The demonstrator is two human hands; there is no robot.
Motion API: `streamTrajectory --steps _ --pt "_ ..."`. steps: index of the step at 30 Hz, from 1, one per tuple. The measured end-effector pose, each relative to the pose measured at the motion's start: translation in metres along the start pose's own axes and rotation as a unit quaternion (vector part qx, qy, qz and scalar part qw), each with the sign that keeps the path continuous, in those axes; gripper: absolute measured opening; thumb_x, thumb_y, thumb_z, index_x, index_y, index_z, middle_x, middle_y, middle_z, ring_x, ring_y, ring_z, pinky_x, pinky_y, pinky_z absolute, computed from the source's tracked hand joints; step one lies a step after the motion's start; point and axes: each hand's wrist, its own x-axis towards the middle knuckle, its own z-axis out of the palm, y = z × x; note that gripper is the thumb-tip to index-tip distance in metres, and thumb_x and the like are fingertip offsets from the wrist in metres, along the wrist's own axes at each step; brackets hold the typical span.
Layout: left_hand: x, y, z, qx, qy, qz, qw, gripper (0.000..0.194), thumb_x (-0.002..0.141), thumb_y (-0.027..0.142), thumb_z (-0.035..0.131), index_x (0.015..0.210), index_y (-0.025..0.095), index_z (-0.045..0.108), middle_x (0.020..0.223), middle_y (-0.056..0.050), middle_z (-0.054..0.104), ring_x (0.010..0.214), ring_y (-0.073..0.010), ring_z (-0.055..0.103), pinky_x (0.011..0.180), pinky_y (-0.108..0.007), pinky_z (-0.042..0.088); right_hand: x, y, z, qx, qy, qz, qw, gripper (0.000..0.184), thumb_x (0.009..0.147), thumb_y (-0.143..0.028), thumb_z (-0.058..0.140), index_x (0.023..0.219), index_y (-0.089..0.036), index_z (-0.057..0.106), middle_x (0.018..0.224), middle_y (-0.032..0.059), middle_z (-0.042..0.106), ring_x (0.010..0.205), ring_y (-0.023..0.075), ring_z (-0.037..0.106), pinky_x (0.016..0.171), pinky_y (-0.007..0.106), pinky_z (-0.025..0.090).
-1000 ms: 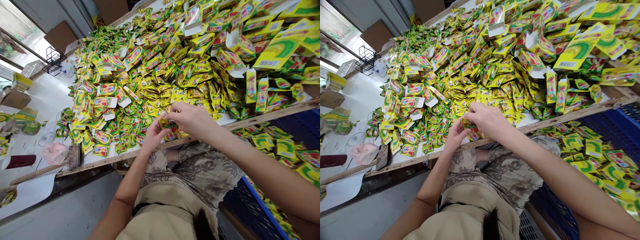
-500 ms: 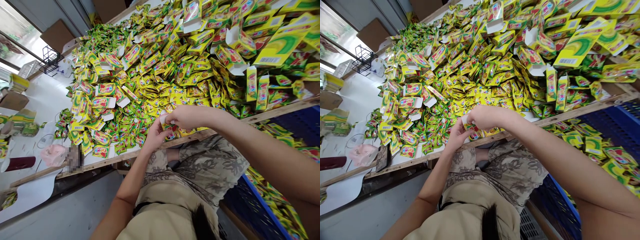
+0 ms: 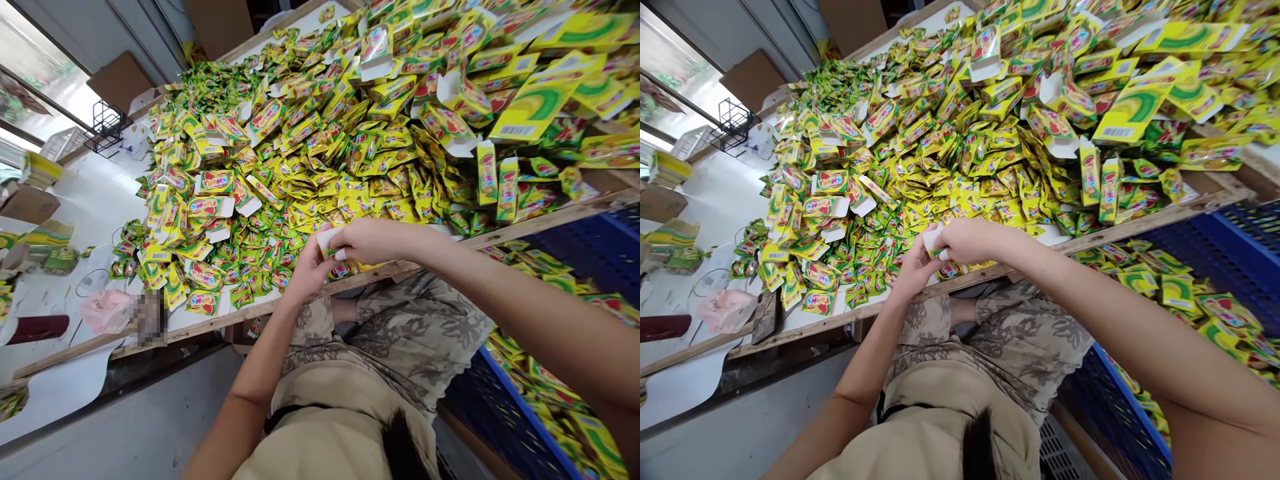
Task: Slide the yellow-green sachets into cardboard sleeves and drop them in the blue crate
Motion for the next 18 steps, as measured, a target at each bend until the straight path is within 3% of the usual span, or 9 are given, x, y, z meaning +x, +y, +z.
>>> streamTrajectory --steps 7,11,14,16,18 --pt "-0.007 -0.014 -0.001 0.074 0.04 -0.062 0.995 0.042 0.071 0.026 0.076 0.109 0.016 0.059 0.1 -0.007 0.068 0.092 -0.0226 0.064 0.083 -0.034 0.051 -0.009 0.001 0.007 0.066 0.089 0.063 0.992 0.03 0.085 -0.014 0.051 0.105 -0.021 0.072 0.084 0.0044 0.073 0.07 0.0146 0.061 0.065 0.025 0.038" --pt "-0.004 -0.008 -0.004 0.127 0.009 -0.054 0.99 0.049 0.07 0.021 0.075 0.116 0.017 0.058 0.111 -0.007 0.068 0.102 -0.0245 0.062 0.091 -0.035 0.049 -0.01 0.001 0.006 0.017 0.046 0.048 0.998 0.028 0.087 -0.019 0.05 0.101 -0.021 0.074 0.084 0.007 0.073 0.071 0.0168 0.062 0.062 0.026 0.035" --pt "-0.001 -0.006 -0.002 0.119 0.018 -0.037 0.992 0.06 0.066 0.021 0.079 0.121 0.018 0.056 0.122 -0.008 0.064 0.111 -0.026 0.06 0.097 -0.037 0.046 -0.005 0.0 0.002 -0.003 0.003 0.021 1.0 0.031 0.084 -0.016 0.051 0.104 -0.021 0.074 0.086 0.0082 0.073 0.074 0.0186 0.062 0.06 0.027 0.033" --pt "-0.001 -0.007 0.0 0.112 0.039 -0.044 0.992 0.055 0.065 0.021 0.079 0.116 0.016 0.059 0.117 -0.008 0.066 0.107 -0.0254 0.061 0.095 -0.036 0.047 -0.002 0.0 0.0 -0.004 -0.018 0.02 1.0 0.033 0.083 -0.016 0.052 0.107 -0.023 0.073 0.088 0.0082 0.073 0.075 0.0194 0.063 0.06 0.028 0.033" --pt "-0.001 -0.009 0.0 0.119 0.053 -0.058 0.99 0.048 0.065 0.02 0.078 0.109 0.015 0.061 0.108 -0.007 0.069 0.099 -0.0241 0.063 0.091 -0.035 0.048 -0.001 0.0 0.002 0.004 0.002 0.035 0.999 0.032 0.082 -0.017 0.052 0.105 -0.023 0.074 0.089 0.008 0.072 0.077 0.0195 0.063 0.061 0.028 0.036"
